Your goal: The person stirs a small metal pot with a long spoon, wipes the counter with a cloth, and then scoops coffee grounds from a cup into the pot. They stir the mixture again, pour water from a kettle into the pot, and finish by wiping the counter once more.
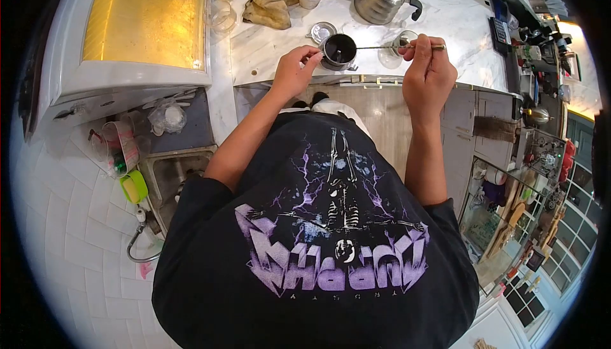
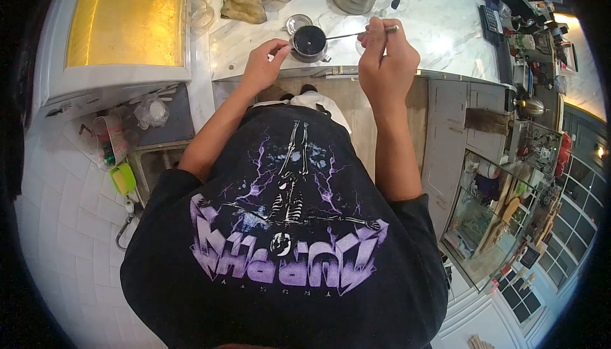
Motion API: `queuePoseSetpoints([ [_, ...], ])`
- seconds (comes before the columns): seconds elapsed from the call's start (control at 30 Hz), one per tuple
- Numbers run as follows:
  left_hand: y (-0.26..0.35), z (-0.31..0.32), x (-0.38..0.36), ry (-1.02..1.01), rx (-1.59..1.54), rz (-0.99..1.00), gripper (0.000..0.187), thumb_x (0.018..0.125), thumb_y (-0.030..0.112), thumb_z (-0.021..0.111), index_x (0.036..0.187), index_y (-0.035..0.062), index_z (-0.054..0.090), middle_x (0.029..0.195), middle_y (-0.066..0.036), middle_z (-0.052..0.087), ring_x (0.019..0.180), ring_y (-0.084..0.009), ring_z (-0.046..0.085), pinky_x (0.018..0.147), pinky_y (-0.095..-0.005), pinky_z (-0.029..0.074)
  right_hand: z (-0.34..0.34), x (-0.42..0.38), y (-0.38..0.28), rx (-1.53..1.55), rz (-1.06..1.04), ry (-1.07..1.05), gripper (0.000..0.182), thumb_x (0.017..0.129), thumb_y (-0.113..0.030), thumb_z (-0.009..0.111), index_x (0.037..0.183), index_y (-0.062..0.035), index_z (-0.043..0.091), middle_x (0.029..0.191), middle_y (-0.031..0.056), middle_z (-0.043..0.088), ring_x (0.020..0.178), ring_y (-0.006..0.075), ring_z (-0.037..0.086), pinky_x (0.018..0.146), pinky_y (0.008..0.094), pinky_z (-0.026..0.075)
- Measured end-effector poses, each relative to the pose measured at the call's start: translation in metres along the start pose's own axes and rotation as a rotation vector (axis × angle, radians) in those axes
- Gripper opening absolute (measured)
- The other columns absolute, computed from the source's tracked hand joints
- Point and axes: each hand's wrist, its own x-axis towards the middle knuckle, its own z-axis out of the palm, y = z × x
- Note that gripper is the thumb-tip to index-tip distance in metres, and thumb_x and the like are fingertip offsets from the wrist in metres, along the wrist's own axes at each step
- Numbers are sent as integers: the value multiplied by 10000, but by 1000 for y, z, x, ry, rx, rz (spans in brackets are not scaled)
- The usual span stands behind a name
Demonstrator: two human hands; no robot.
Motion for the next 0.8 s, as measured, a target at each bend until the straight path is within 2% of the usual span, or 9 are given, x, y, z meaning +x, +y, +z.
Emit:
queuePoseSetpoints([
  [0.53, 0, 0, 2, -37, -20, -18, 273, 1026, 251, 676, 1129, 2, 719, 953, -108, 759, 878, -187, 695, 832, -340, 535, 7, 6, 5, -23, -12, -22, 200, 1078, -115, 587, 958, 29, 659, 742, 100, 700, 667, 162, 730, 592, 290, 532],
  [0.8, 0, -1, 5, -47, -7, -8, 289, 1022, 257, 682, 1132, -8, 716, 940, -125, 766, 888, -194, 710, 858, -343, 548, 4, -9, 8, 37, 45, 71, 247, 1095, -136, 559, 964, 46, 663, 730, 93, 663, 660, 151, 713, 611, 287, 548],
])
